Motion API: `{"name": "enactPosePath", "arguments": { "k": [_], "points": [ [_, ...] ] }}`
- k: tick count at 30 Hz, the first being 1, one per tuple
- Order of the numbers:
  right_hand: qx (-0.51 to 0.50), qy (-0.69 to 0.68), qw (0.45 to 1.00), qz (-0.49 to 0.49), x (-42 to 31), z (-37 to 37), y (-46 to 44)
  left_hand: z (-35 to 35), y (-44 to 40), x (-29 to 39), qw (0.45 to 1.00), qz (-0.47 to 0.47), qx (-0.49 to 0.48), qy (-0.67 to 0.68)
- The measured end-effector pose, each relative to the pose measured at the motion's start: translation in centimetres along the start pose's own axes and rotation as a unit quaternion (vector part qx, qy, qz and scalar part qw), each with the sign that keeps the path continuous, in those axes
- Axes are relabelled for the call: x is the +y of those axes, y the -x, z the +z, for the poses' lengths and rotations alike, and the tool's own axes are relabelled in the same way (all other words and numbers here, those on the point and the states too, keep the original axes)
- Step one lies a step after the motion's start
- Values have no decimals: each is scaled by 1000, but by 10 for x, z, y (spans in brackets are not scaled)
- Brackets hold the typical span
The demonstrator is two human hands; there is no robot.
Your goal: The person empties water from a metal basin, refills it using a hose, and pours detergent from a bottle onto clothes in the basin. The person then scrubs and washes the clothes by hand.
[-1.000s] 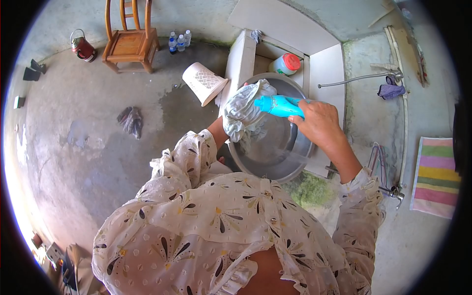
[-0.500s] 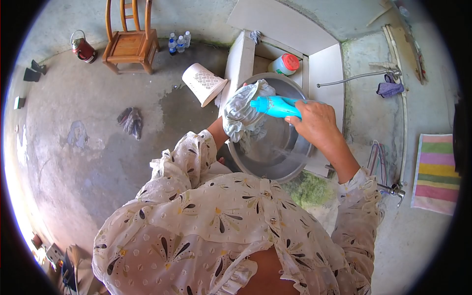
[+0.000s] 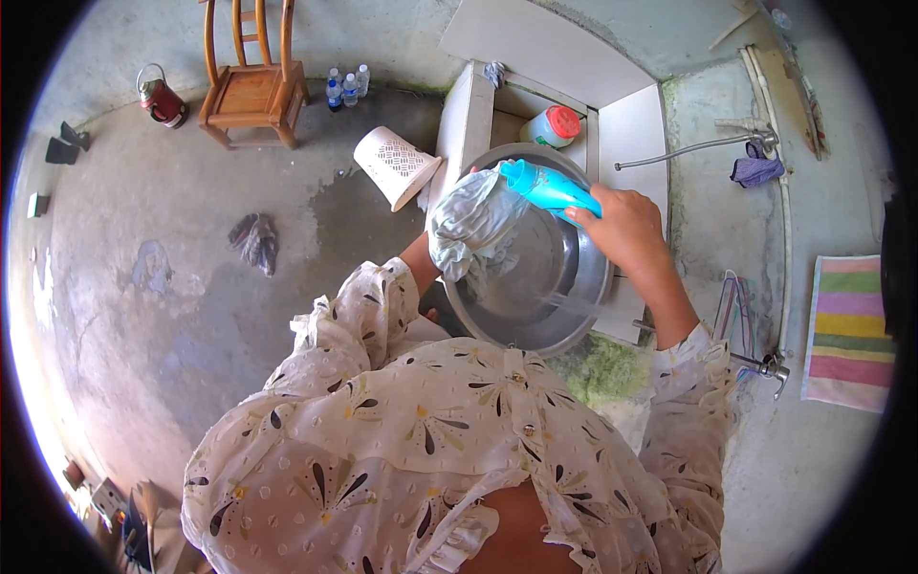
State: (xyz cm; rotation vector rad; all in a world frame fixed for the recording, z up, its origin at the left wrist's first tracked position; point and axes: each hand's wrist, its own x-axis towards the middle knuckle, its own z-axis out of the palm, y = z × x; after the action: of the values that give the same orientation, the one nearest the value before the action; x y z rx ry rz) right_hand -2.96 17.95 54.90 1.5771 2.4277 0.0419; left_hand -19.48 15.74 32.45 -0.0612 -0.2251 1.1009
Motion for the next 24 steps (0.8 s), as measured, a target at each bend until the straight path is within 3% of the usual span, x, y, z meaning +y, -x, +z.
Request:
{"name": "enactPosePath", "arguments": {
  "k": [4, 10, 19, 24],
  "points": [
    [-17, -44, 999, 17, 9, -3, 5, 2, 5, -1, 998, 38, 35, -42],
    [6, -19, 1000, -6, 8, 11, 13, 9, 1, -2, 991, 61, 14, -116],
    [35, -1, 998, -44, -3, 7, 19, 7, -5, 1, 993, 50, 55, -87],
    [29, -12, 998, -62, -8, 4, 25, 4, -10, -3, 989, 78, 4, -122]
  ]
}}
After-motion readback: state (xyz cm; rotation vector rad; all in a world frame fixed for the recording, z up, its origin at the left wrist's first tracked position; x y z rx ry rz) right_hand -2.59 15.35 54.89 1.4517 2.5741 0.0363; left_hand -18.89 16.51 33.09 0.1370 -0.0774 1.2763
